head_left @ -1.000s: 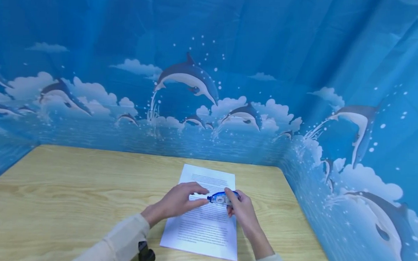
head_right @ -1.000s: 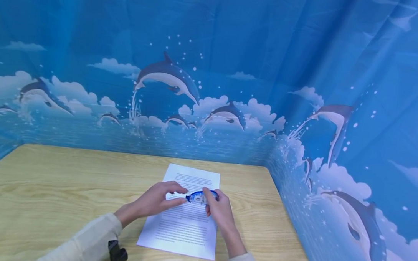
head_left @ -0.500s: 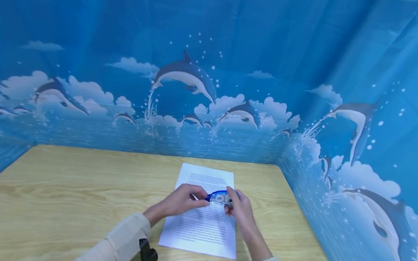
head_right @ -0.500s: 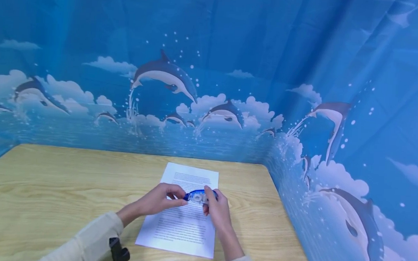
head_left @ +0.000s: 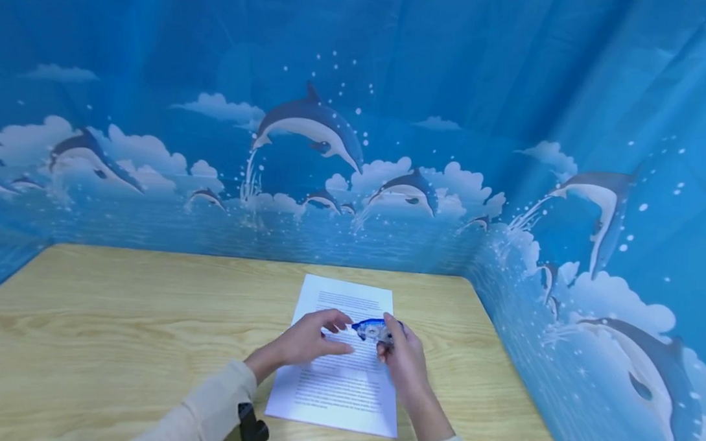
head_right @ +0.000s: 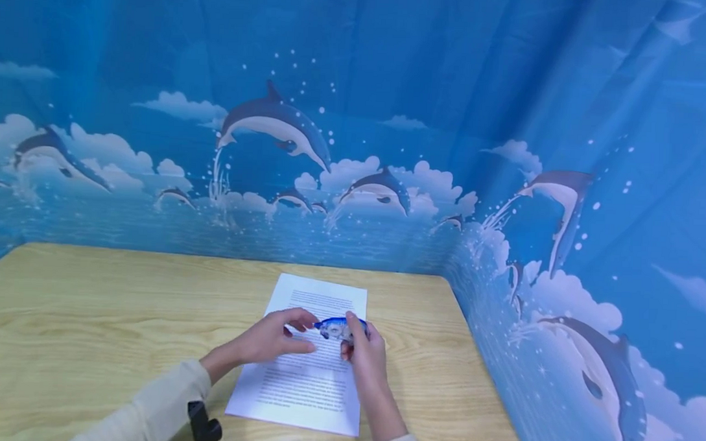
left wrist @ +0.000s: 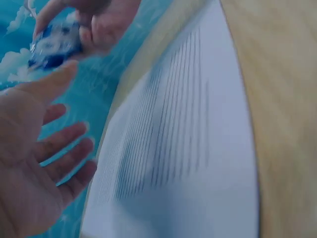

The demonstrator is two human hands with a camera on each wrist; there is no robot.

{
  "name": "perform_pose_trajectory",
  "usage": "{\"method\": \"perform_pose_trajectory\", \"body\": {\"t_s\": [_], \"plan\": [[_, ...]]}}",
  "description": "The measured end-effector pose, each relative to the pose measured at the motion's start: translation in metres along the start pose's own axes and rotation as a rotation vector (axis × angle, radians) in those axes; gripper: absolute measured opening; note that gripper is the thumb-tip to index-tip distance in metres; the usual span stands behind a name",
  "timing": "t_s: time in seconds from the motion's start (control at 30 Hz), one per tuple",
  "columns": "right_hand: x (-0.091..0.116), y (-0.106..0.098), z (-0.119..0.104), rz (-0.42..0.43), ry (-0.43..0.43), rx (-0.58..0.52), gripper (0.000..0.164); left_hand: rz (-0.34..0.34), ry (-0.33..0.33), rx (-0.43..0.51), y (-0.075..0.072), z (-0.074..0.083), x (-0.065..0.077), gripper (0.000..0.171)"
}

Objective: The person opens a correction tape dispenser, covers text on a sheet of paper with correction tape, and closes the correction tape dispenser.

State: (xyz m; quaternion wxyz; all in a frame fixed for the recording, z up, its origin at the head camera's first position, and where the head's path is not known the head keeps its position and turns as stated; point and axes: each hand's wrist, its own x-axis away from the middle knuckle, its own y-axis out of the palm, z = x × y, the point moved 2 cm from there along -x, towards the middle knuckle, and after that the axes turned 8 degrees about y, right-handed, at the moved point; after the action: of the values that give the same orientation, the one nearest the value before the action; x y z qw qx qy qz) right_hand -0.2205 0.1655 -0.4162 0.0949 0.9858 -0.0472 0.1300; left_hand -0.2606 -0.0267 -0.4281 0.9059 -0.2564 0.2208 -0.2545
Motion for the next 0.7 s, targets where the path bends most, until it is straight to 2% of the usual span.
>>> {"method": "perform_pose_trajectory", "body": {"t_s": [0.13, 0.23, 0.3, 0.4, 0.5, 0.7], "plan": [[-0.005, -0.007, 0.001, 0.004, 0.04, -0.197, 0.033, -0.033, -0.038, -0.368, -0.021, -0.021, 0.007, 0.053], [-0.01, -0.011, 0.001, 0.003, 0.07, -0.256, 0.036, -0.077, -0.072, -0.531, -0.031, -0.037, 0.012, 0.059], [-0.013, -0.013, 0.001, 0.006, 0.082, -0.256, 0.04, -0.118, -0.073, -0.561, -0.034, -0.046, 0.013, 0.063], [-0.016, -0.014, 0.002, 0.028, 0.097, -0.238, 0.044, -0.171, -0.039, -0.563, -0.037, -0.055, 0.013, 0.069], [-0.021, -0.014, 0.003, 0.044, 0.114, -0.227, 0.05, -0.201, -0.008, -0.557, -0.039, -0.062, 0.011, 0.073], [-0.029, -0.013, 0.005, 0.071, 0.115, -0.21, 0.055, -0.24, -0.017, -0.557, -0.038, -0.072, 0.012, 0.078]]}}
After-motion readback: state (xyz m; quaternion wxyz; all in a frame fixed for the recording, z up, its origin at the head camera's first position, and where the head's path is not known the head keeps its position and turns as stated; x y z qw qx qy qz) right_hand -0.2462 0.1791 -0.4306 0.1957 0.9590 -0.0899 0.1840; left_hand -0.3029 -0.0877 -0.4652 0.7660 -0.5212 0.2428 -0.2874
